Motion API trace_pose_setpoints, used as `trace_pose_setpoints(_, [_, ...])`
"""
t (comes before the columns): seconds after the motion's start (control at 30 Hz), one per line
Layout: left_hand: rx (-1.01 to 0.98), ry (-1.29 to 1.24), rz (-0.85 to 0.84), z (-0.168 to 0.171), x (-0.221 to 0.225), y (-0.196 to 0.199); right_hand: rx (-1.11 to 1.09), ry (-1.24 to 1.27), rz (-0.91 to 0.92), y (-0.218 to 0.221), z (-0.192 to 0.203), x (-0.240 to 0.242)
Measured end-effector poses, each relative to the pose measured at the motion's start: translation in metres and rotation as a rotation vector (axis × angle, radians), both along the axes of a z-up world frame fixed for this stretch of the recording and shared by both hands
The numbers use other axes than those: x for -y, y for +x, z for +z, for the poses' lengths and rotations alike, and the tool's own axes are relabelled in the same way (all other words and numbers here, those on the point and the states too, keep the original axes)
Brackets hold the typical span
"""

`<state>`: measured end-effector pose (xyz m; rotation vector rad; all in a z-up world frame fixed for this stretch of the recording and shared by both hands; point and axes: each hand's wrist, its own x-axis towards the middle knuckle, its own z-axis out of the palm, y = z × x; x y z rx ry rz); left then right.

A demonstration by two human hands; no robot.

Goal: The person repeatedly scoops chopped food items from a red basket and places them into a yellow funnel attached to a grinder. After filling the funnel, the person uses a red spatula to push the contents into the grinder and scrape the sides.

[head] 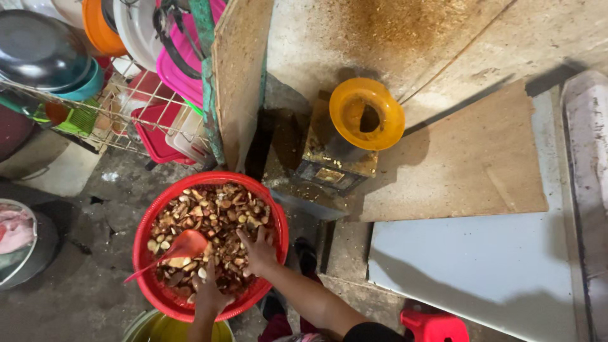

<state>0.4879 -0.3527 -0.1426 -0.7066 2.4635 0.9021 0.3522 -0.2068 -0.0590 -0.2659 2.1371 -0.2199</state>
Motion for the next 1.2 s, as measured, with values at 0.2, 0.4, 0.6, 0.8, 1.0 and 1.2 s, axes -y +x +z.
trace_pose_setpoints(0.2, [-0.266, 0.105, 0.109, -0.013, -0.019, 0.003, -0.423, -0.329, -0.001, 0.030, -0.056, 0.004])
trace_pose_setpoints(0.4, [0.023, 0.144, 0.232, 0.024, -0.024, -0.015, -0.271, -0.191, 0.041, 0.009, -0.068, 0.000])
trace_pose_setpoints(0.6, [-0.240, 0.085, 0.250, 0.022, -0.033, -0.009, -0.362, -0.407, 0.148, 0.017, -0.109, -0.016])
trace_pose_setpoints(0.8, [-0.591, 0.121, 0.227, 0.007, -0.020, -0.013, -0.328, -0.721, -0.134, 0.030, -0.112, -0.006])
trace_pose_setpoints(1.0, [-0.295, 0.323, 0.321, 0.026, -0.015, -0.031, -0.132, -0.789, -0.467, 0.026, -0.068, 0.013])
trace_pose_setpoints(1.2, [-0.381, 0.400, 0.356, 0.061, -0.021, -0.031, -0.179, -0.787, -0.543, 0.025, -0.027, 0.018])
